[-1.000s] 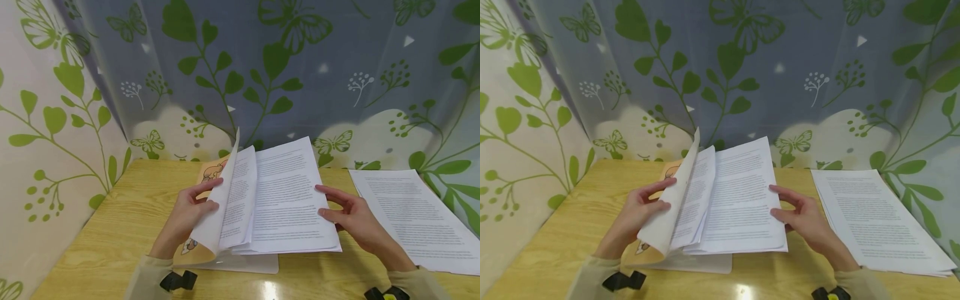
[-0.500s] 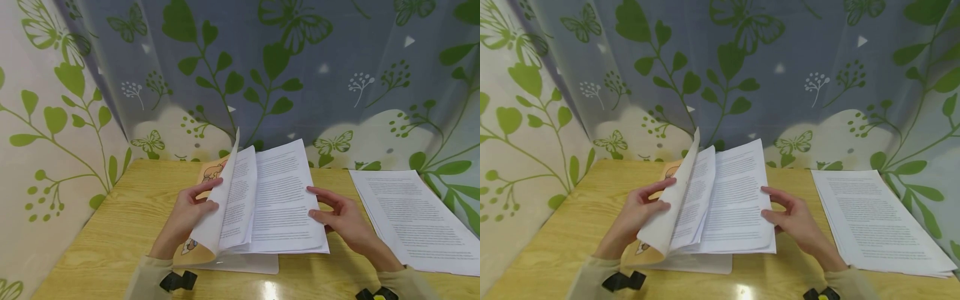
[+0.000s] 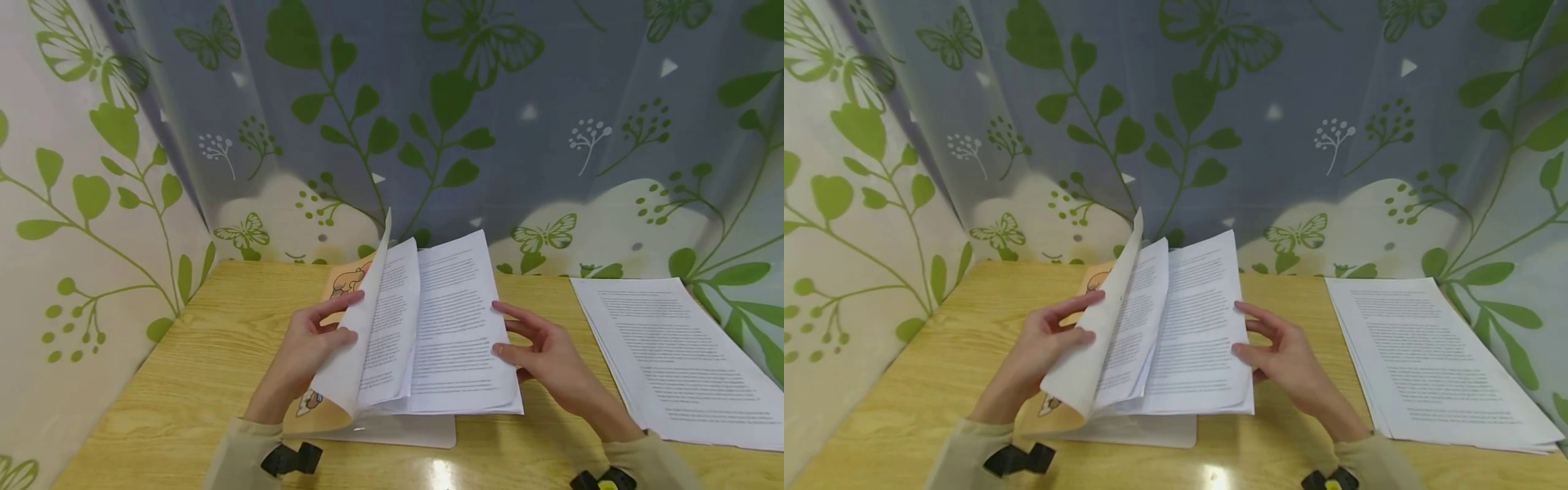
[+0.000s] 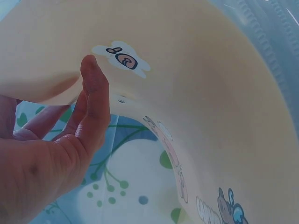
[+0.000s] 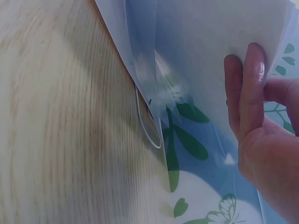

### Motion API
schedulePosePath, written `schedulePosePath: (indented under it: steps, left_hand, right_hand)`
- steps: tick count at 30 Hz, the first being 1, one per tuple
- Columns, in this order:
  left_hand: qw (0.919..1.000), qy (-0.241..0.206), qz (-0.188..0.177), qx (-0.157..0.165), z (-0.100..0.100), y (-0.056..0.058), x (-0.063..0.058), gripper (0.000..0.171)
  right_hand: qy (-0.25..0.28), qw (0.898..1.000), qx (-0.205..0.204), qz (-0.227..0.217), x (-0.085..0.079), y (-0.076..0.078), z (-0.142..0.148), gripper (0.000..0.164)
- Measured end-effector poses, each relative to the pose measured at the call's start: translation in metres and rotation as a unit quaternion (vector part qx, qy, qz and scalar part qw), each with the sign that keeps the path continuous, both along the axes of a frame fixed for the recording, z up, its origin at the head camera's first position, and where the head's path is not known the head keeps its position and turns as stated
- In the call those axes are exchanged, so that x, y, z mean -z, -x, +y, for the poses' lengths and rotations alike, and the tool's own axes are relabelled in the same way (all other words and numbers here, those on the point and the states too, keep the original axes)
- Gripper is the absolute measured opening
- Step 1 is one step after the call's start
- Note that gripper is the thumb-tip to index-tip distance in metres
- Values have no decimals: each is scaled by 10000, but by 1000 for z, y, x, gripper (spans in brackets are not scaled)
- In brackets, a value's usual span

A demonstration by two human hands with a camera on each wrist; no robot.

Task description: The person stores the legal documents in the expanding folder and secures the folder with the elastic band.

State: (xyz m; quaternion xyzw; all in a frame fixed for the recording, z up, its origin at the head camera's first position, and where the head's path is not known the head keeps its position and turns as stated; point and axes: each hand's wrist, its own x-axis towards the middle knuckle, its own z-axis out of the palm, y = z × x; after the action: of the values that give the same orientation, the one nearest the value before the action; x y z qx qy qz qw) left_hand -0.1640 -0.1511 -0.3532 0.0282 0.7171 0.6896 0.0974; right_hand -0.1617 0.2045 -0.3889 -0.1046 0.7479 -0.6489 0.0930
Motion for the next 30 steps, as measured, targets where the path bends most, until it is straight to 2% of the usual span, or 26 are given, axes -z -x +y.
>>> schedulePosePath:
  steps: [11, 30]
  left_hand:
    - [10000, -22, -7, 13, 1, 1, 0, 57]
    - [10000, -4, 21, 0, 2, 2, 1, 57]
  right_hand:
    - [36, 9997, 114, -202, 0, 2, -7, 80]
    - [67, 9995, 25, -320, 3, 5, -17, 74]
